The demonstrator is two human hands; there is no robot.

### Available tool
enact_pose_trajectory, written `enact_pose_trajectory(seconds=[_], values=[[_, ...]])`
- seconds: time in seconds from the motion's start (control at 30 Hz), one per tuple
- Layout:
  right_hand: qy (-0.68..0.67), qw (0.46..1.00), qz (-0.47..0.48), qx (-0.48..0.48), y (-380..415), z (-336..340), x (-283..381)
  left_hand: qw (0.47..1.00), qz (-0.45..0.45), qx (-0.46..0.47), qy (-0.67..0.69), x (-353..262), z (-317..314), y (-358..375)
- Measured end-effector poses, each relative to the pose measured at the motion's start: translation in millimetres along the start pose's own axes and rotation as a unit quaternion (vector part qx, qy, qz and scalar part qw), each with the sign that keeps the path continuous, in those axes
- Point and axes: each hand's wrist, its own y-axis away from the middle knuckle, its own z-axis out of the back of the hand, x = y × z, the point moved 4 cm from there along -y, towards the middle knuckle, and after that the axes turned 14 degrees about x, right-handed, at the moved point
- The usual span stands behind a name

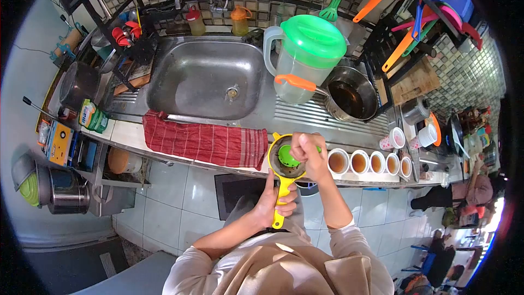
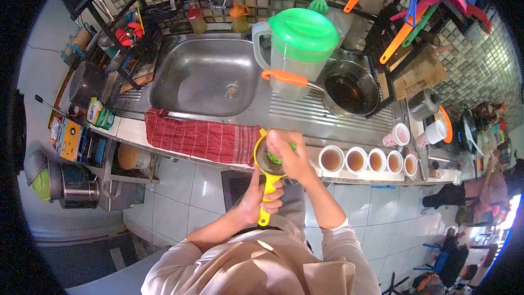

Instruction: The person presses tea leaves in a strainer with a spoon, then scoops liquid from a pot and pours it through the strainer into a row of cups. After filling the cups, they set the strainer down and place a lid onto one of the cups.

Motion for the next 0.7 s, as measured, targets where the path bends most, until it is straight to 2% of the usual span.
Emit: enact_pose_trajectory(seconds=[0.1, 0.23, 0.7], values=[[-0.065, 0.998, -0.022, -0.013, 1, 10, -4, 1.0, 0.002, 0.003, 0.005, 0, 0, -1], [-0.078, 0.997, -0.022, -0.013, 0, 12, -4, 1.0, 0.003, 0.0, -0.004, 0, -3, -1], [-0.019, 1.0, 0.016, -0.004, 5, 2, 2, 1.0, 0.001, -0.006, -0.012, 0, -3, -2]])
